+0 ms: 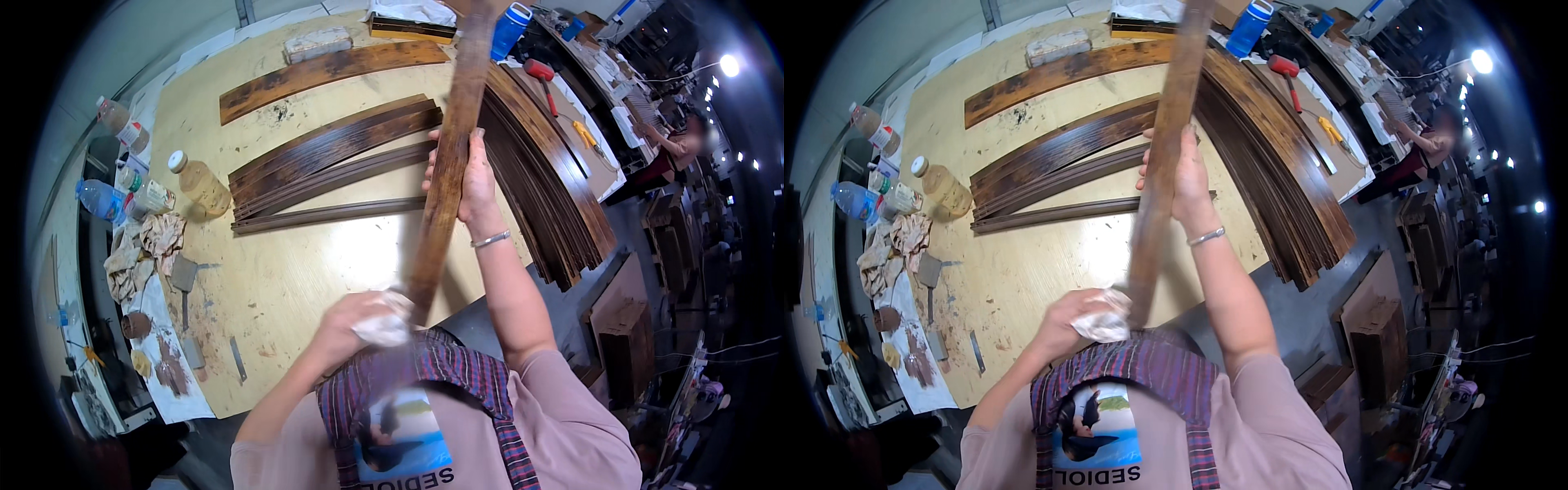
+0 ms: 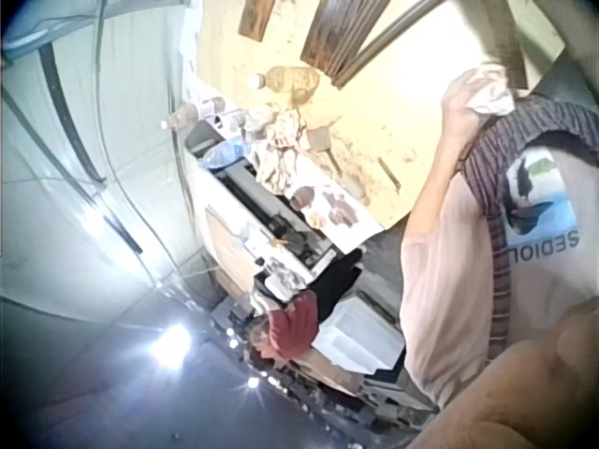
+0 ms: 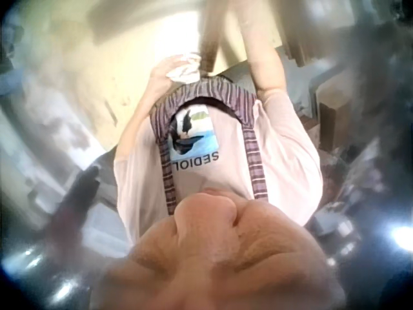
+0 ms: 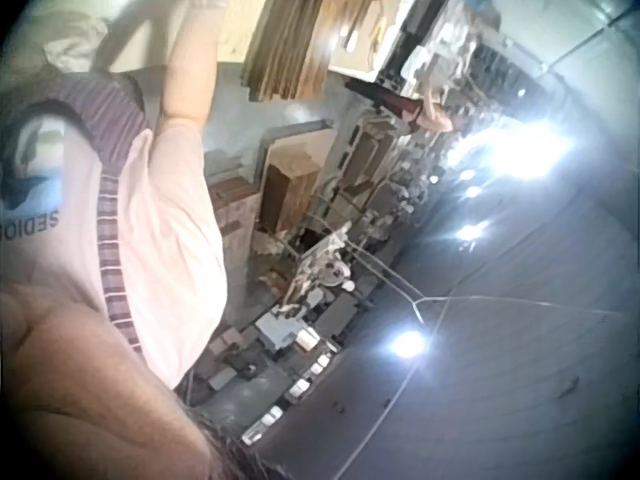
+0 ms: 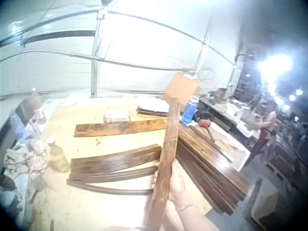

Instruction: The person repeatedly sands and wipes long wooden planks on a workbench. They use a sanding block to smooth the edges and a cloth to wipe the surfaces, handling each plank one at a time and stacking finished pieces.

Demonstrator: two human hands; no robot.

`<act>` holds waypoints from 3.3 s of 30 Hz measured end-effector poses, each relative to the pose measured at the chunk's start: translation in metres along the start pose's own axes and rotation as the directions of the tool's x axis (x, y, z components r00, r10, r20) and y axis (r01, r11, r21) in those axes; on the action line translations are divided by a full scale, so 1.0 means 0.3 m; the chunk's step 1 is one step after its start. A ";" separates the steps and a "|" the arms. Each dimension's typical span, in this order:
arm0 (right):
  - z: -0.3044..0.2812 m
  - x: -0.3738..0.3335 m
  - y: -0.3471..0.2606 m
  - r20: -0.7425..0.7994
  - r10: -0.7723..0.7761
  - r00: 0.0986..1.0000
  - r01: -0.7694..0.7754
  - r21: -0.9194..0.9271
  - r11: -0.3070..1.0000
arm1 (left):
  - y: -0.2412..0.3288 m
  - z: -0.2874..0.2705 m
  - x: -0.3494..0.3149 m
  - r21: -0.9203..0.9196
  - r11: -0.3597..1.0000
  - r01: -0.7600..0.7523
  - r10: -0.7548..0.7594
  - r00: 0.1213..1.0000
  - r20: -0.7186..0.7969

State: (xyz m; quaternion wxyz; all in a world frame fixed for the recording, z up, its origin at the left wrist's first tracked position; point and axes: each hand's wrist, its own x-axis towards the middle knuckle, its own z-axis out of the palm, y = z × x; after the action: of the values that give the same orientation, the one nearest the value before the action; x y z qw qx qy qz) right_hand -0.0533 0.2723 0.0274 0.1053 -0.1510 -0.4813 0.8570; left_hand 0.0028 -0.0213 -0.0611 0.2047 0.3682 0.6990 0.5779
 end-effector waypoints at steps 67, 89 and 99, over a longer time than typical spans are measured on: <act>-0.246 -0.611 0.192 -0.175 0.883 0.435 -0.803 -0.519 0.293 | -0.186 -0.209 0.119 0.455 0.734 0.505 -0.466 0.861 -0.203; -0.241 -0.594 0.192 -0.135 0.899 0.416 -0.834 -0.451 0.318 | -0.172 -0.179 0.076 0.240 0.853 0.464 -0.312 0.821 -0.479; -0.258 -0.592 0.218 -0.039 0.917 0.396 -0.879 -0.305 0.367 | -0.150 -0.136 0.090 0.335 0.818 0.467 -0.394 0.880 -0.265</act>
State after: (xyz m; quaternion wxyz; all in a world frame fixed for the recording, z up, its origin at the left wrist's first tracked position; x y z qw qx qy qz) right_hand 0.1378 0.2423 -0.0387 -0.4347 -0.3425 -0.4413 0.7064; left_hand -0.0564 -0.0306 -0.0903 0.1878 0.1783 0.8805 0.3971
